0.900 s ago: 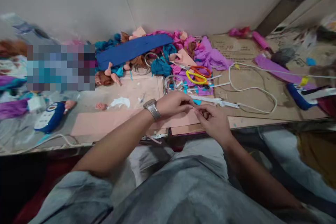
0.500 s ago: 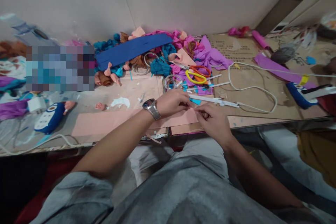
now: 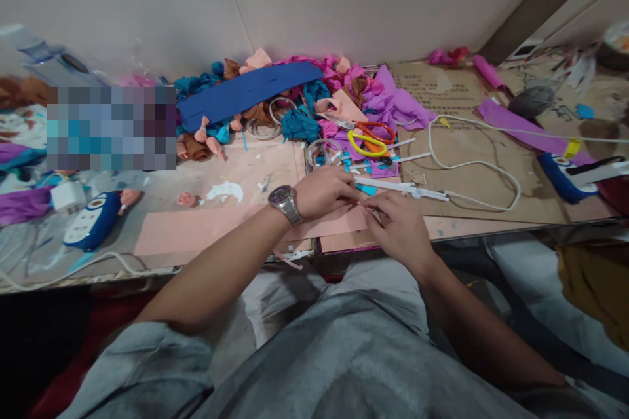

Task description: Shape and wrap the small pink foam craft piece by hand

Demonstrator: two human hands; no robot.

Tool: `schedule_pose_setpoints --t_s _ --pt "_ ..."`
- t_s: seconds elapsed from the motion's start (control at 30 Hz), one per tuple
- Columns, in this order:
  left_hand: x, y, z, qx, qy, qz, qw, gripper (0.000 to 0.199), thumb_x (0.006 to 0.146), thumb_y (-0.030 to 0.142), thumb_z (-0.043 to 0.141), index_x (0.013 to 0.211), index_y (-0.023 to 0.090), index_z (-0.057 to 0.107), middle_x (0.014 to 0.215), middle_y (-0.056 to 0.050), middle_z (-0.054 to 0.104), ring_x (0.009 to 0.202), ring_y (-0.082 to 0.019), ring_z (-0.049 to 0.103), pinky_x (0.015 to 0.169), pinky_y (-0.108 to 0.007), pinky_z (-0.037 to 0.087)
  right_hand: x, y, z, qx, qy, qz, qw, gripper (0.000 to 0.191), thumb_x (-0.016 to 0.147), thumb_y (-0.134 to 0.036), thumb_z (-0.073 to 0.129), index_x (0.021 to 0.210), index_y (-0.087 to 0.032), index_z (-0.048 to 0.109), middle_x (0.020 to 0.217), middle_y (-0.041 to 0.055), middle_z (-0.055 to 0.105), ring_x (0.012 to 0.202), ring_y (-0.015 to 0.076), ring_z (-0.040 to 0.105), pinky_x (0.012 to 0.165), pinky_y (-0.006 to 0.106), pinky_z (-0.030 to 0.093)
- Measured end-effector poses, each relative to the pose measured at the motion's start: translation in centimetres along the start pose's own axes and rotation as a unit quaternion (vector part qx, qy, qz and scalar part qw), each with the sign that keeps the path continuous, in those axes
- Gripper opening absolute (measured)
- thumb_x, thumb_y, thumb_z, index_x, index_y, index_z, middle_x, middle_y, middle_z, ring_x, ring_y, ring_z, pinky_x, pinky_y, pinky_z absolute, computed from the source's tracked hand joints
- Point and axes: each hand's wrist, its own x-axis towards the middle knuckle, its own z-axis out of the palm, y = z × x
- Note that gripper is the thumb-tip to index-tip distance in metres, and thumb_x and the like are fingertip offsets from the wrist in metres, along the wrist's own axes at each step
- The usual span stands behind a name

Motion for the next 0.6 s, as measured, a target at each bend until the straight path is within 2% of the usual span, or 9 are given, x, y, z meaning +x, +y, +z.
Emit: schedule_pose_setpoints --t_s 0.33,0.6 --pt "0.02 0.07 -0.05 0.007 -0.002 -0.001 1.000 0.024 0.096 0.031 0.056 0.105 0.029 0.078 0.096 -0.006 0.072 0.092 -0.018 0.063 0.083 -0.032 0.043 0.00 0.05 0.07 0.029 0.012 0.003 1.000 0.011 0.089 -0.017 0.062 0.091 -0.021 0.072 0.090 0.0058 0.070 0.091 0.0217 0.065 0.083 0.036 0.052" --pt "-0.03 0.20 -0.08 -0.017 0.010 -0.009 1.000 0.021 0.094 0.027 0.059 0.104 0.028 0.078 0.094 -0.005 0.070 0.092 -0.017 0.062 0.083 -0.031 0.044 0.02 0.05 0.08 0.025 0.003 0.009 1.000 0.012 0.090 -0.018 0.061 0.091 -0.020 0.073 0.090 0.0064 0.070 0.090 0.0218 0.065 0.083 0.037 0.052"
